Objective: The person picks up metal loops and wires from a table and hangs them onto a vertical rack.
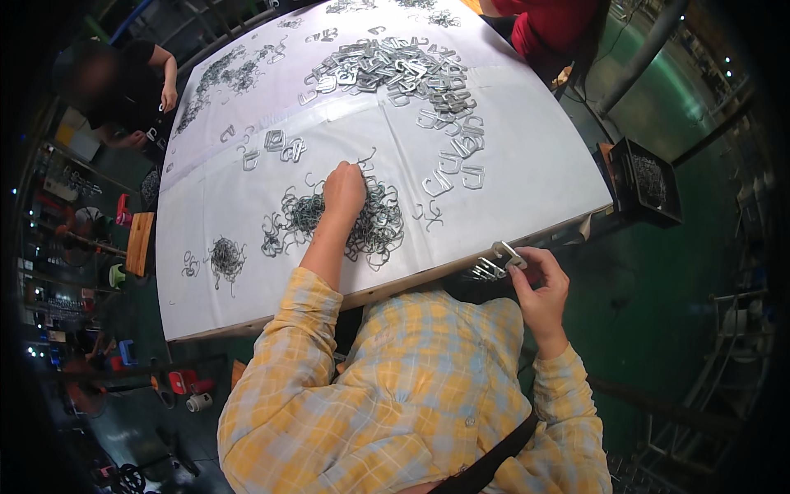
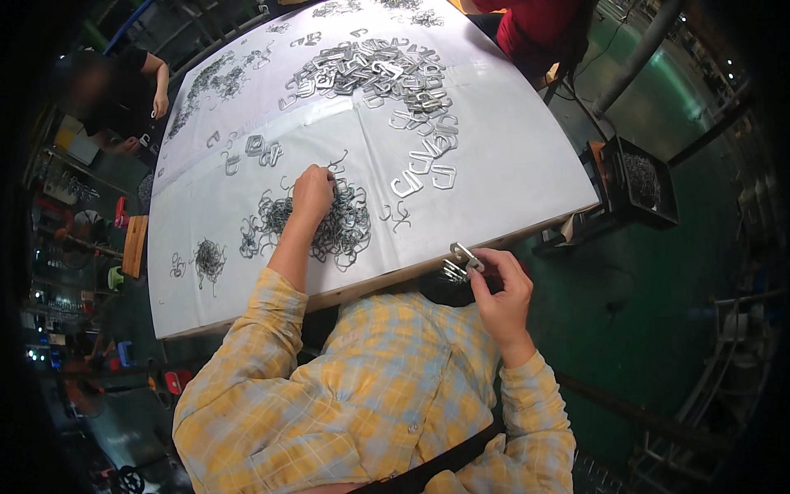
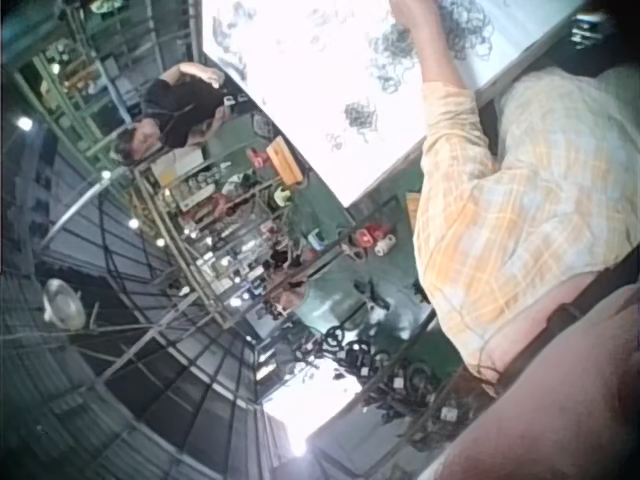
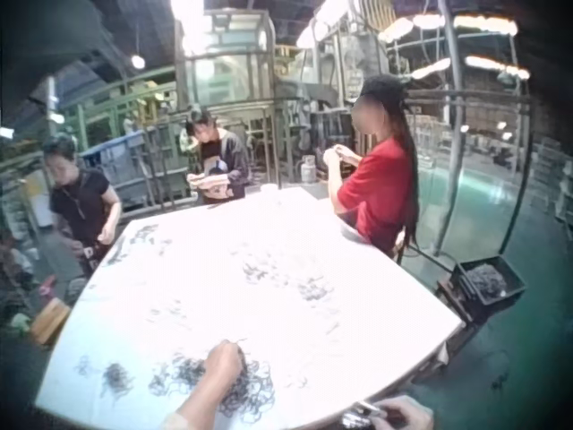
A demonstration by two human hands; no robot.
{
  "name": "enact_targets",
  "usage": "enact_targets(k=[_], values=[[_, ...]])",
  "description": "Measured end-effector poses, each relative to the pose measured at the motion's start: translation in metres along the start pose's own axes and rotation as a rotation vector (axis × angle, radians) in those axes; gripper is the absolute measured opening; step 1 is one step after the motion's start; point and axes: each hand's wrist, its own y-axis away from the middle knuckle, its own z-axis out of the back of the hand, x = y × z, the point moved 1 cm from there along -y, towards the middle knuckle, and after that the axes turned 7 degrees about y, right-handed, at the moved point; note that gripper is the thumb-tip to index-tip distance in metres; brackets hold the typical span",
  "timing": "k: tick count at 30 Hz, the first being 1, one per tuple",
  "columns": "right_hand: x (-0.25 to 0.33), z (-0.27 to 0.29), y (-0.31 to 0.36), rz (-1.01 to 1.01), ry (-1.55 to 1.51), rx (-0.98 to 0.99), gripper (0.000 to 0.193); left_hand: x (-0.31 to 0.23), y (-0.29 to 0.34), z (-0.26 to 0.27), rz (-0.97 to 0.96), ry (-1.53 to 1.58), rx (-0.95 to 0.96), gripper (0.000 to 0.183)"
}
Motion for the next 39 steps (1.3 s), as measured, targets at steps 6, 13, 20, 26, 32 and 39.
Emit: enact_targets(k=[6, 13, 20, 26, 32, 39], values=[[-0.001, -0.004, 0.0, 0.05, 0.079, -0.019, 0.027, -0.005, 0.0, 0.012, 0.011, 0.074, 0.066, 0.007], [-0.004, -0.011, -0.001, 0.03, 0.016, 0.001, 0.031, -0.006, 0.0, 0.032, 0.239, 0.693, 0.241, 0.009], [-0.003, -0.015, -0.005, 0.033, 0.012, 0.02, 0.037, -0.064, 0.028, 0.036, 0.149, 1.165, 0.335, 0.011], [-0.001, -0.02, -0.008, 0.069, 0.037, -0.016, 0.044, -0.14, 0.087, 0.039, -0.44, 1.079, 0.371, 0.011], [0.002, -0.02, -0.005, 0.094, 0.05, -0.026, 0.045, -0.158, 0.097, 0.026, -0.529, 0.98, 0.228, 0.01], [0.0, -0.013, -0.01, 0.076, 0.022, 0.084, 0.049, -0.154, 0.108, 0.007, -0.456, 1.261, 0.31, 0.014]])
